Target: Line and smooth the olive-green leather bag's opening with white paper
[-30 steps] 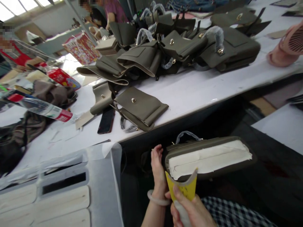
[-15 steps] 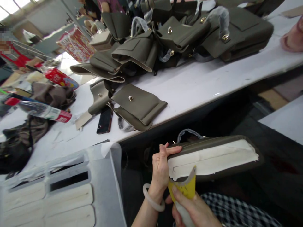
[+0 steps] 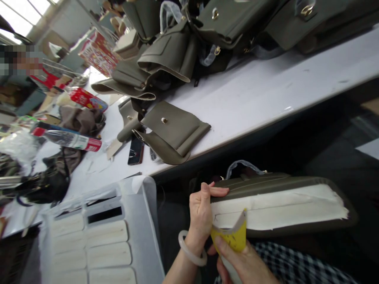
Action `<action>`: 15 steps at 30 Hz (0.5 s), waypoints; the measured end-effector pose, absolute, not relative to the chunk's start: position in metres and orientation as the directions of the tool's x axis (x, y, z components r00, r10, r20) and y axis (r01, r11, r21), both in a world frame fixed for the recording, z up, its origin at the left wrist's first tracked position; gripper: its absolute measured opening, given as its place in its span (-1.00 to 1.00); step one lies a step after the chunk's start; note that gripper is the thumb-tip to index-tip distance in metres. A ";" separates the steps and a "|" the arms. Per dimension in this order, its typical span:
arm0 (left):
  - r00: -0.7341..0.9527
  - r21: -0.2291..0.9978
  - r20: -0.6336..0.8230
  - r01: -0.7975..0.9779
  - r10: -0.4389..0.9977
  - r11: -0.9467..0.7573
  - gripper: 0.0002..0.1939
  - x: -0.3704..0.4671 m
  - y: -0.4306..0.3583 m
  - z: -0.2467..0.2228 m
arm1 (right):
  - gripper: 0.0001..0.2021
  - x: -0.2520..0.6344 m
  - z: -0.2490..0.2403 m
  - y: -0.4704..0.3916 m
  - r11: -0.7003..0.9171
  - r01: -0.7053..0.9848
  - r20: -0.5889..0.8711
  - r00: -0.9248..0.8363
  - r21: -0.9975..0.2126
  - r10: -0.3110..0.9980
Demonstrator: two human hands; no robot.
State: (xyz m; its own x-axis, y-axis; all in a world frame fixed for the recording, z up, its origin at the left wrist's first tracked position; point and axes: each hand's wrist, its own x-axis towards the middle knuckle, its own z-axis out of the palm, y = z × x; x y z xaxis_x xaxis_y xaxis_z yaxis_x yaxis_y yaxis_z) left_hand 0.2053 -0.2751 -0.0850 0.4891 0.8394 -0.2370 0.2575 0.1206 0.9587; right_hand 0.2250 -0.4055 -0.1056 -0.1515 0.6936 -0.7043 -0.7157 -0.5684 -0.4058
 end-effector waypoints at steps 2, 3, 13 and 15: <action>0.476 0.959 -0.208 0.269 0.854 0.084 -0.39 0.206 -0.276 -0.086 | -0.22 0.228 -0.105 -0.404 -0.588 -0.696 -0.716 -0.152 -0.412 0.682; 0.478 0.955 -0.187 0.294 0.858 0.045 -0.41 0.207 -0.277 -0.086 | -0.20 0.229 -0.105 -0.403 -0.602 -0.682 -0.725 -0.151 -0.416 0.672; 0.706 0.496 0.096 0.577 0.702 -0.649 -0.41 0.228 -0.285 -0.066 | -0.24 0.227 -0.116 -0.414 -0.548 -0.718 -0.654 -0.172 -0.428 0.736; 0.739 0.482 0.094 0.552 0.667 -0.680 -0.32 0.233 -0.288 -0.063 | -0.30 0.228 -0.113 -0.421 -0.474 -0.774 -0.623 -0.135 -0.420 0.771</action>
